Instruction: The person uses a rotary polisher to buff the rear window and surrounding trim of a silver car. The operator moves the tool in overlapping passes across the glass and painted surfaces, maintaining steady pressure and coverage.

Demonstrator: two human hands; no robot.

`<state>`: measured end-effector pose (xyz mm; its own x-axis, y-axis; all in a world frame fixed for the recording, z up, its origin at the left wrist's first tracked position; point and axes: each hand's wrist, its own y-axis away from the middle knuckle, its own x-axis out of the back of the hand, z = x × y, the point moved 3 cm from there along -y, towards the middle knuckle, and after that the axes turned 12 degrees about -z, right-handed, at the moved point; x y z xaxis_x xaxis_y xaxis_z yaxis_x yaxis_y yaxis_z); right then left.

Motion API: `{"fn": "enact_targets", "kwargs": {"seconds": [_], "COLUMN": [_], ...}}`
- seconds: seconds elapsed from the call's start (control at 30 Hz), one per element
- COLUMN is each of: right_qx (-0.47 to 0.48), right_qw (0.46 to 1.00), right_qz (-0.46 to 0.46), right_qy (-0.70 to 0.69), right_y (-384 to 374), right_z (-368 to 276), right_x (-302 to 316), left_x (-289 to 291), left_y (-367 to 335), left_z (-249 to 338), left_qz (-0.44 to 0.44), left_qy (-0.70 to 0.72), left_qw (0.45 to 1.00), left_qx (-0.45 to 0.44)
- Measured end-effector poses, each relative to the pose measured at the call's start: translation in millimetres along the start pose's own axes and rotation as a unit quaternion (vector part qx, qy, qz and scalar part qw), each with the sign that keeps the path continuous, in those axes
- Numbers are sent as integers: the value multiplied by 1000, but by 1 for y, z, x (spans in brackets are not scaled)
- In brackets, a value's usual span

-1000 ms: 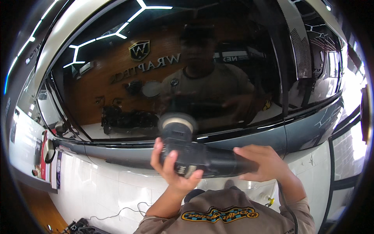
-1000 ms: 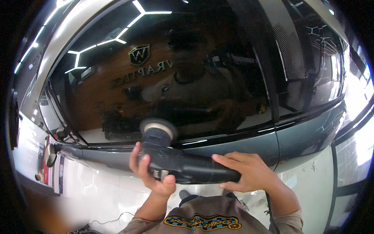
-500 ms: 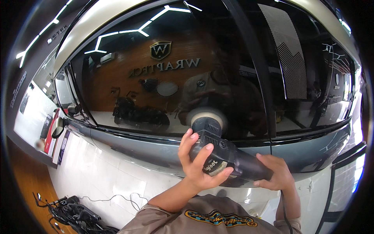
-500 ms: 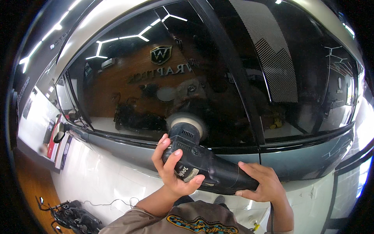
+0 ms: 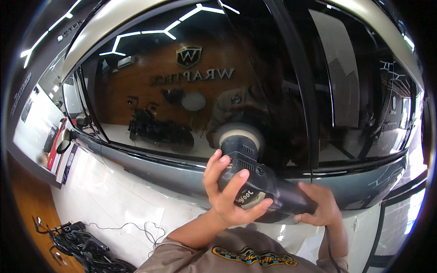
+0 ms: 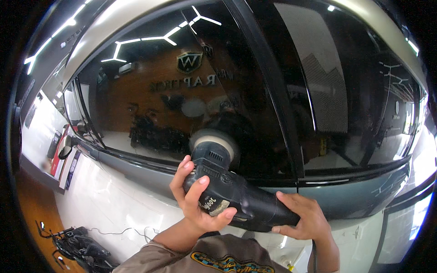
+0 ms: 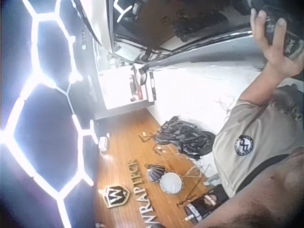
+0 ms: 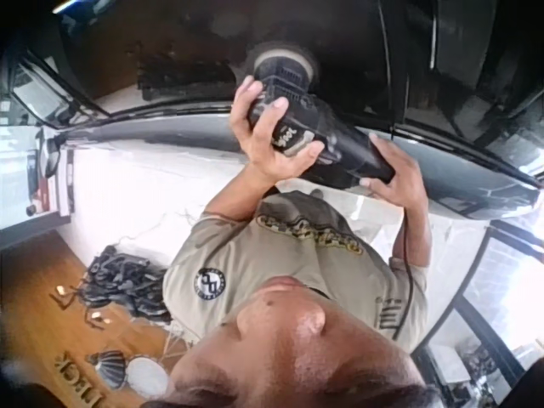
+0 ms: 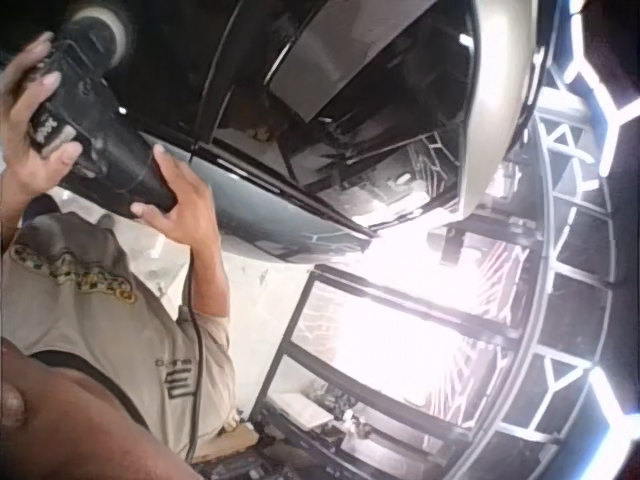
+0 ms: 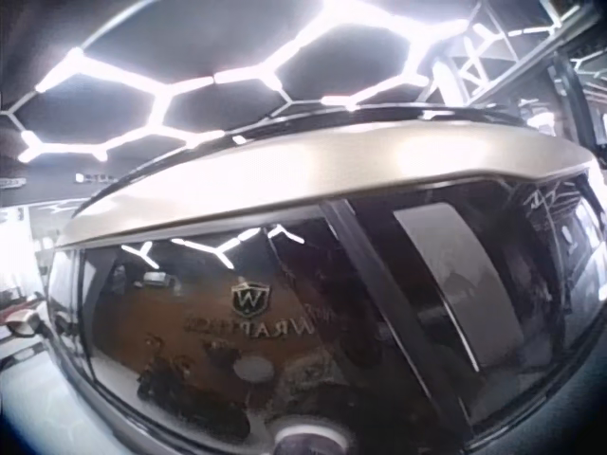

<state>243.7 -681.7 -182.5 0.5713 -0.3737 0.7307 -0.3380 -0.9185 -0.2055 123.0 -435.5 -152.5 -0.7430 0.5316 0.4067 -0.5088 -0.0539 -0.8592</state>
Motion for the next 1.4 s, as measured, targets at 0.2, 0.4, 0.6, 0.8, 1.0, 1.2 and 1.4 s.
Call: {"fn": "enact_targets", "kwargs": {"seconds": [0.2,0.4,0.6,0.8,1.0,1.2,1.4], "right_qx": [4,16,-7,14,5,36,34], "right_qw": [999,992,956,961,972,978,987], "right_qz": [29,88,159,164,153,135,84], "right_qy": [-40,-90,-246,-221,-179,-153,-129], "right_y": [-9,-43,-92,-147,-216,-298,-368], "right_z": [-15,-48,-99,-141,-181,-233,-268], "right_x": [15,30,36,31,-13,-62,-93], "left_x": [15,44,80,128,203,294,366], "left_y": [-51,-115,-173,-200,-193,-182,-169], "left_z": [10,4,-13,-45,-105,-172,-225], "left_qz": [3,-6,41,47,49,73,79], "left_qy": [-14,-64,-54,-44,-35,-36,-26], "left_qw": [1000,996,993,995,995,994,995], "left_qx": [-15,-64,-94,-76,-75,-78,-46]}}
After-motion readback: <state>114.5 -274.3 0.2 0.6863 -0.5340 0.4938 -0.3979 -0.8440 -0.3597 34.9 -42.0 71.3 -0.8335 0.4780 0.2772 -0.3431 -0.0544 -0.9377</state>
